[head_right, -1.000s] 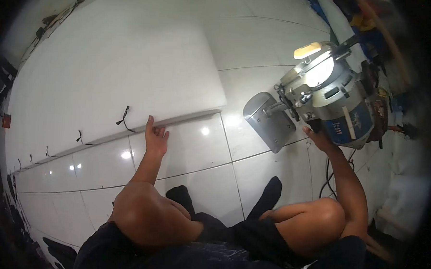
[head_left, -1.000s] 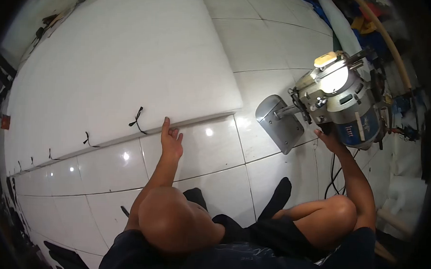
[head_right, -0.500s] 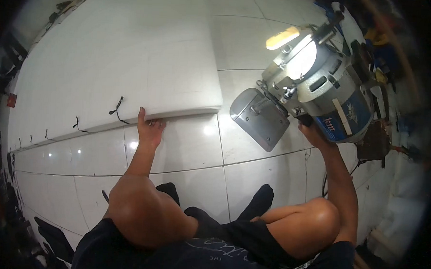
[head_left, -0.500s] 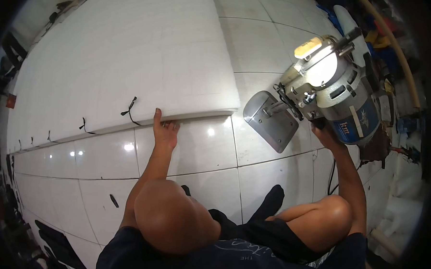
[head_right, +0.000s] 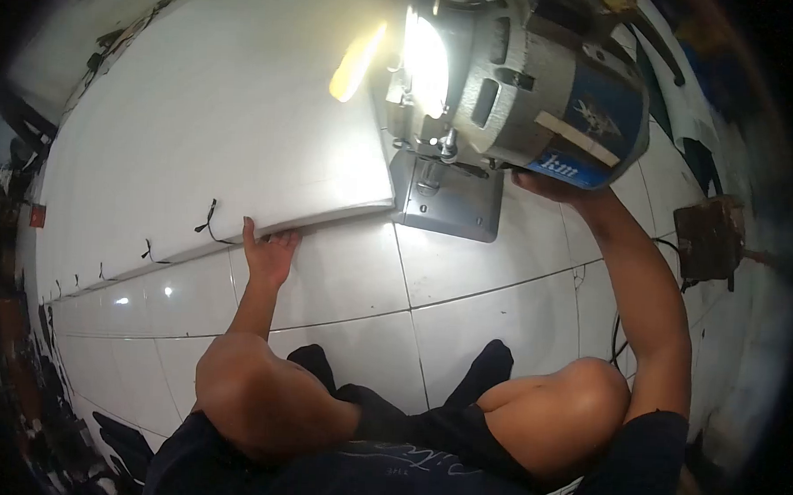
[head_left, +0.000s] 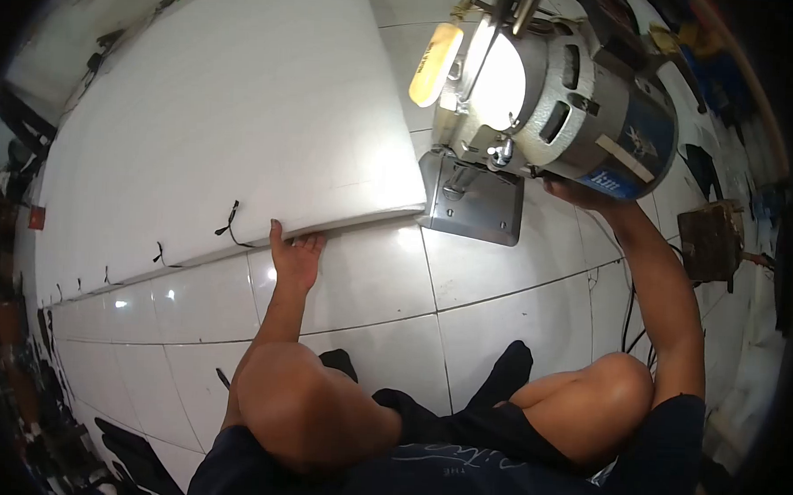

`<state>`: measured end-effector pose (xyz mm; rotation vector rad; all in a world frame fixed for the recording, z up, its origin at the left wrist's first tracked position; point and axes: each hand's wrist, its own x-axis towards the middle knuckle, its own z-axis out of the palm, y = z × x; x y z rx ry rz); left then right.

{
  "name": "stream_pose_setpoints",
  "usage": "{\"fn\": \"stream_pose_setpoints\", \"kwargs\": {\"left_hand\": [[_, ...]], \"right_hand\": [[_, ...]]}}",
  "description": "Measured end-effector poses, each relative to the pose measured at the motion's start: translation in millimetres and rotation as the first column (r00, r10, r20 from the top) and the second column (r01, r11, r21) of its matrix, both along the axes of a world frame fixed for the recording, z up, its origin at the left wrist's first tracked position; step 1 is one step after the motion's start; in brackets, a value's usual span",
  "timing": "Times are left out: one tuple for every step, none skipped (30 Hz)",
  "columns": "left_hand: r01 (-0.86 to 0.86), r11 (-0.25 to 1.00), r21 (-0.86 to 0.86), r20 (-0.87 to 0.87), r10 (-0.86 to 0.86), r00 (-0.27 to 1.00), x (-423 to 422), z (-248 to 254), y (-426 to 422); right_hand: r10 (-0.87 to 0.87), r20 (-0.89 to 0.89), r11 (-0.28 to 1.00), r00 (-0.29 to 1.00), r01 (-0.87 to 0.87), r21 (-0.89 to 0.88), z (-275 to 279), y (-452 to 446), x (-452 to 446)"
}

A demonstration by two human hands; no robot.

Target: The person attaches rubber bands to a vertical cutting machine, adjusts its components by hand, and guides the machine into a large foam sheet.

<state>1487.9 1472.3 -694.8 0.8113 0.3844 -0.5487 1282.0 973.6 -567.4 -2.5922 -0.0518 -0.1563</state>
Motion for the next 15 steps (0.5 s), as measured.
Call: {"fn": "stream_pose_setpoints", "kwargs": {"left_hand": [[-0.003, 1.000, -0.007, -0.048, 0.003, 0.999, 1, -1, 0], [-0.010, 1.000, -0.019, -0.094, 0.009, 0.996, 2, -3, -1], [-0.010, 1.000, -0.029, -0.098, 0.007, 0.995, 3, -1, -3], [0.019, 0.999, 0.030, -0.060, -0.017, 0.998, 0, 0, -3], [0.042, 0.995, 0.090, -0.021, -0.040, 0.999, -2, 2, -2], [0.037, 0.996, 0.087, -0.022, -0.035, 0.999, -4, 3, -1], [0.079, 0.993, 0.092, 0.004, -0.079, 0.997, -4, 5, -2], [0.123, 0.987, 0.101, 0.026, -0.126, 0.992, -5, 6, -1], [0.127, 0.986, 0.106, 0.027, -0.130, 0.991, -5, 7, 1], [0.135, 0.985, 0.110, -0.006, -0.136, 0.991, -4, 6, 4], [0.140, 0.984, 0.111, -0.038, -0.136, 0.990, -4, 7, 6], [0.137, 0.984, 0.112, -0.036, -0.134, 0.990, -6, 10, 10], [0.245, 0.947, 0.208, -0.107, -0.227, 0.968, -8, 20, 15], [0.353, 0.889, 0.291, -0.190, -0.308, 0.932, -11, 31, 21], [0.350, 0.891, 0.291, -0.190, -0.304, 0.933, -13, 50, 26]], "right_hand": [[0.005, -0.002, 0.998, 1.000, -0.005, 0.061, -1, -6, 2], [-0.001, 0.005, 0.998, 1.000, 0.001, 0.063, -3, -10, 3], [-0.010, 0.008, 0.999, 1.000, 0.009, 0.044, 0, -11, 7], [-0.014, 0.007, 0.999, 1.000, 0.014, 0.034, 3, -12, 8], [-0.015, 0.007, 1.000, 1.000, 0.015, 0.024, 4, -12, 11], [-0.012, 0.012, 1.000, 1.000, 0.012, 0.009, 7, -12, 14], [-0.008, 0.017, 1.000, 1.000, 0.009, -0.007, 9, -12, 17], [-0.002, 0.019, 1.000, 1.000, 0.003, -0.018, 10, -13, 20], [0.001, 0.029, 1.000, 1.000, 0.000, -0.031, 10, -14, 22], [0.001, 0.034, 0.999, 0.999, 0.000, -0.043, 10, -14, 24], [0.008, 0.044, 0.999, 0.999, -0.005, -0.049, 11, -15, 26], [0.015, 0.048, 0.998, 0.999, -0.012, -0.061, 12, -15, 29], [0.023, 0.055, 0.997, 0.998, -0.019, -0.075, 12, -16, 32], [0.030, 0.058, 0.996, 0.998, -0.025, -0.087, 13, -16, 34], [0.037, 0.063, 0.995, 0.997, -0.030, -0.099, 14, -17, 36]]}}
